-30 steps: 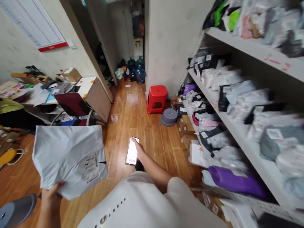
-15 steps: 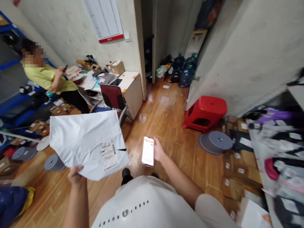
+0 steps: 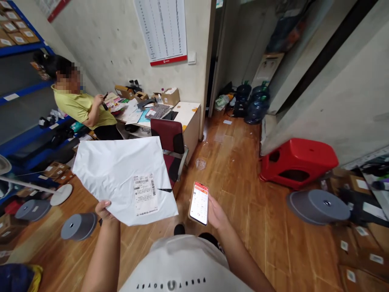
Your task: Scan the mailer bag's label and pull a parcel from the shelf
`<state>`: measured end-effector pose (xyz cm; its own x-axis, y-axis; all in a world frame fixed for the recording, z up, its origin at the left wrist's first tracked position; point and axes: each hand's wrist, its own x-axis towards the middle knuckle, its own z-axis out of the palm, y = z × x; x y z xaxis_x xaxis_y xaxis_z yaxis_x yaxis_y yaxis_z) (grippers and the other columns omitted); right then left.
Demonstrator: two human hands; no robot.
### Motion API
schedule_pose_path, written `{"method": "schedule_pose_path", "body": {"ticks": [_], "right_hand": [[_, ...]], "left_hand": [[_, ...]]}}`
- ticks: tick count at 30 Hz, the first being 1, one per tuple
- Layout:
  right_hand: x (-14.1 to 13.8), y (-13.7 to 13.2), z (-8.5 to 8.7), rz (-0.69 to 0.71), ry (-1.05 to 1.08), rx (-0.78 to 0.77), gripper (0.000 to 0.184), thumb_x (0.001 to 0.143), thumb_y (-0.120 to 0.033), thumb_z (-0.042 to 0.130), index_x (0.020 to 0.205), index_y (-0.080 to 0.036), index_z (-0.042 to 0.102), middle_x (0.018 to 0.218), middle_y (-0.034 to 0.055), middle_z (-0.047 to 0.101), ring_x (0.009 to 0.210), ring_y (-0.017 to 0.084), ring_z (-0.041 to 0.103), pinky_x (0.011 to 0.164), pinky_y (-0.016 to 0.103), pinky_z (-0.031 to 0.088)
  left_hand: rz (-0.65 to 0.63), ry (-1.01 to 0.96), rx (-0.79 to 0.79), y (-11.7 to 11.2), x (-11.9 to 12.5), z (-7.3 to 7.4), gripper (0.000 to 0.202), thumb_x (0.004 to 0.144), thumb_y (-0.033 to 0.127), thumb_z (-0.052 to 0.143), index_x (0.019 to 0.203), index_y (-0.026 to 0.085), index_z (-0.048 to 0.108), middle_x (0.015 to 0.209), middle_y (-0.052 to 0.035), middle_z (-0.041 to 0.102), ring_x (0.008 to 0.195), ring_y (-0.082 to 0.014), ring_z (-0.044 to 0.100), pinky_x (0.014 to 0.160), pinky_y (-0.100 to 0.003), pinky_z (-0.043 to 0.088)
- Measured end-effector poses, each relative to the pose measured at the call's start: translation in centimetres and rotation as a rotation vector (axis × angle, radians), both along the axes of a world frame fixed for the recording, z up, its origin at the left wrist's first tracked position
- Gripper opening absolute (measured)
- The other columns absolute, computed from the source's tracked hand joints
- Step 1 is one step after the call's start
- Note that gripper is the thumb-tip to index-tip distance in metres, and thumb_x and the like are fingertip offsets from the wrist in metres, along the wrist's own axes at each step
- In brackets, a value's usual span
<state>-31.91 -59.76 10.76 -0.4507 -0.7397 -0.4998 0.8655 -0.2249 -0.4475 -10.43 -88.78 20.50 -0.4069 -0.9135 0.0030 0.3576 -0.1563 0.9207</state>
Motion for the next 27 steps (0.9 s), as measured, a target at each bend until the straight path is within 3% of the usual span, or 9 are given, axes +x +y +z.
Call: {"method": "schedule_pose_path", "body": {"ticks": [5,11,17,21,24,27], "right_hand": [[2.0,-6.9,1.1,-0.028,0.045,-0.036,0.034,0.089,-0.033,0.043,0.112,-0.016,0.061,0.103,0.0137,0.074,0.106,0.032,0.067,0.100,0.051,0.046],[1.3,-11.9,3.6,-0.113,0.130,0.004,0.030,0.083,-0.024,0.048,0.111,-0.018,0.057,0.097,0.0114,0.075,0.089,0.032,0.072,0.089,0.052,0.052],[-2.5,-15.3,4.2,-0.148,0.209,0.016,0.036,0.080,-0.016,0.051,0.116,-0.018,0.054,0.096,0.0088,0.076,0.083,0.030,0.074,0.083,0.047,0.055],[-6.2,-17.7,4.8,-0.062,0.169,0.005,0.033,0.090,-0.025,0.038,0.112,-0.014,0.060,0.092,0.0119,0.077,0.081,0.029,0.074,0.077,0.044,0.057],[-9.1,-20.0,6.5,0.021,0.134,-0.003,0.043,0.095,-0.033,0.030,0.106,-0.010,0.065,0.090,0.0164,0.076,0.079,0.028,0.073,0.072,0.040,0.057],[-11.5,-22.7,9.4,0.097,0.066,-0.004,0.049,0.097,-0.036,0.028,0.095,-0.010,0.069,0.081,0.0163,0.076,0.070,0.027,0.072,0.064,0.036,0.057]], "left_hand": [[-0.032,0.071,-0.061,-6.6,0.6,0.1,0.063,0.051,0.028,0.054,0.111,0.017,0.064,0.126,-0.0081,0.065,0.129,-0.0401,0.048,0.102,-0.051,0.046],[-0.065,0.139,-0.073,-11.6,-0.2,-0.3,0.060,0.056,0.021,0.056,0.116,0.015,0.062,0.129,-0.0059,0.064,0.128,-0.0378,0.048,0.104,-0.048,0.044],[0.070,0.325,0.019,-14.7,-4.5,-1.3,0.076,0.045,0.017,0.058,0.121,0.022,0.060,0.123,-0.0027,0.068,0.125,-0.0381,0.052,0.107,-0.054,0.043],[0.072,0.283,0.048,-16.9,-7.3,-1.3,0.073,0.045,0.016,0.060,0.118,0.022,0.063,0.120,-0.0040,0.069,0.127,-0.0390,0.050,0.106,-0.054,0.044],[0.098,0.233,0.089,-19.1,-9.6,-1.1,0.070,0.042,0.015,0.058,0.112,0.021,0.066,0.118,-0.0046,0.070,0.129,-0.0396,0.048,0.104,-0.051,0.047],[0.131,0.225,0.109,-21.6,-12.3,-1.5,0.072,0.039,0.015,0.057,0.110,0.021,0.066,0.117,-0.0042,0.070,0.129,-0.0404,0.048,0.102,-0.050,0.049]]}}
